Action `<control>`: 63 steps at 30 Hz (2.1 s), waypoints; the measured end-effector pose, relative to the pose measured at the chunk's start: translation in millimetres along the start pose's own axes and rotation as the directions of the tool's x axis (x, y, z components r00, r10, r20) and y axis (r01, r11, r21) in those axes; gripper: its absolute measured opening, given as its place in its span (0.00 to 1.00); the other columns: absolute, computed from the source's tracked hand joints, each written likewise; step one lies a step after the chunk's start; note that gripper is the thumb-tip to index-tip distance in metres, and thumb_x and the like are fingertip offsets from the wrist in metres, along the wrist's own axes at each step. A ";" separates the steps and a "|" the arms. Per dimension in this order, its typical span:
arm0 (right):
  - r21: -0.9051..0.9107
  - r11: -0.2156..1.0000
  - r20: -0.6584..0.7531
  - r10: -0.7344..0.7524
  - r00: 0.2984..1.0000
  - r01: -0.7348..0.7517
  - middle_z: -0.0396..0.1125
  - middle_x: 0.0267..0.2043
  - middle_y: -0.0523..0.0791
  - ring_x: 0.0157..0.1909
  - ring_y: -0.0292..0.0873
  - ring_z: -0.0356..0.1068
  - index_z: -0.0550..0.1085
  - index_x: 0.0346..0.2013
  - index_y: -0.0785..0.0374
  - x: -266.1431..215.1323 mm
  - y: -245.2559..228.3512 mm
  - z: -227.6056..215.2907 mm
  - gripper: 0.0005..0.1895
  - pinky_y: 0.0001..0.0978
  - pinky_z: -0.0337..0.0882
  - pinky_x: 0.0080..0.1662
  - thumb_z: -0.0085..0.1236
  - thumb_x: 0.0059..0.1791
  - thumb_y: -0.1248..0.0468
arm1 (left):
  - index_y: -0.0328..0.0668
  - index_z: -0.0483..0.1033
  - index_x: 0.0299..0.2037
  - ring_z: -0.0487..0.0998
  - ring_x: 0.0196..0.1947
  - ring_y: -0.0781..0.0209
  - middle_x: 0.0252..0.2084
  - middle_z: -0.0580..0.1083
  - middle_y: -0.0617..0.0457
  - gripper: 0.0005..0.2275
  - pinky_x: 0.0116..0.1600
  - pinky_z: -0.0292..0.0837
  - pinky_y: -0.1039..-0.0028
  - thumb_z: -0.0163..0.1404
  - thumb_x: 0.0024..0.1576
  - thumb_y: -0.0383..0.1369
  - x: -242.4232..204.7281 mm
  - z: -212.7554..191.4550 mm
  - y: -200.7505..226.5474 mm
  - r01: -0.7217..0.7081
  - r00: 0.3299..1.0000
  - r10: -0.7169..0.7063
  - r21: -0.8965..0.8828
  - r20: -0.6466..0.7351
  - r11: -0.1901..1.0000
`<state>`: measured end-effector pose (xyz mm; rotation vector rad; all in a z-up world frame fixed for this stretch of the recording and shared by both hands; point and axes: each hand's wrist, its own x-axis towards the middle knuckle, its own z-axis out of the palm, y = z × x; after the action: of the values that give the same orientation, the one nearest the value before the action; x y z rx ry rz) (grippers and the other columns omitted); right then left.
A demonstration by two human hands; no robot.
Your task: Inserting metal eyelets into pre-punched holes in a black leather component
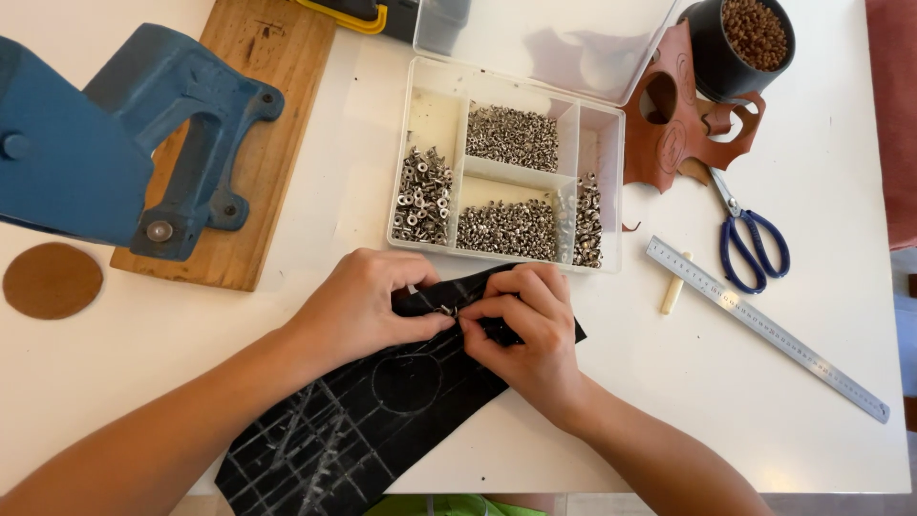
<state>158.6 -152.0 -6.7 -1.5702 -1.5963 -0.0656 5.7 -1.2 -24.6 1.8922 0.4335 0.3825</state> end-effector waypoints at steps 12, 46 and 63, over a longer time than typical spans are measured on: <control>0.084 0.994 -0.042 0.078 0.996 -0.074 0.67 0.49 0.51 0.41 0.49 0.69 0.70 0.32 0.63 -14.9 15.7 4.9 0.17 0.38 0.73 0.44 0.74 0.42 0.64 | 0.48 0.76 0.26 0.76 0.22 0.56 0.20 0.70 0.57 0.06 0.28 0.72 0.73 0.61 0.44 0.32 -3.7 12.3 2.8 -0.222 0.960 0.239 0.123 -0.146 0.967; -0.114 0.876 0.125 -0.454 0.882 0.468 0.74 0.40 0.45 0.37 0.47 0.70 0.80 0.34 0.57 11.9 18.8 2.0 0.12 0.32 0.68 0.40 0.51 0.58 0.63 | 0.44 0.83 0.33 0.80 0.29 0.54 0.26 0.79 0.48 0.12 0.37 0.76 0.66 0.64 0.43 0.39 -1.3 4.2 -21.6 0.251 0.954 -0.257 0.059 0.151 0.966; 0.153 0.988 0.199 -0.053 0.979 0.022 0.71 0.57 0.44 0.63 0.52 0.67 0.80 0.30 0.48 7.3 24.5 -13.5 0.05 0.43 0.53 0.63 0.69 0.47 0.54 | 0.44 0.84 0.42 0.84 0.36 0.60 0.32 0.84 0.47 0.15 0.41 0.81 0.69 0.60 0.44 0.32 -2.1 -4.7 20.1 0.264 0.949 -0.247 -0.065 0.198 0.962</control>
<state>187.3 -149.2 -6.7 -1.4665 -1.7457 0.1967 4.1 -4.9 -4.3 1.7381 0.5178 0.0485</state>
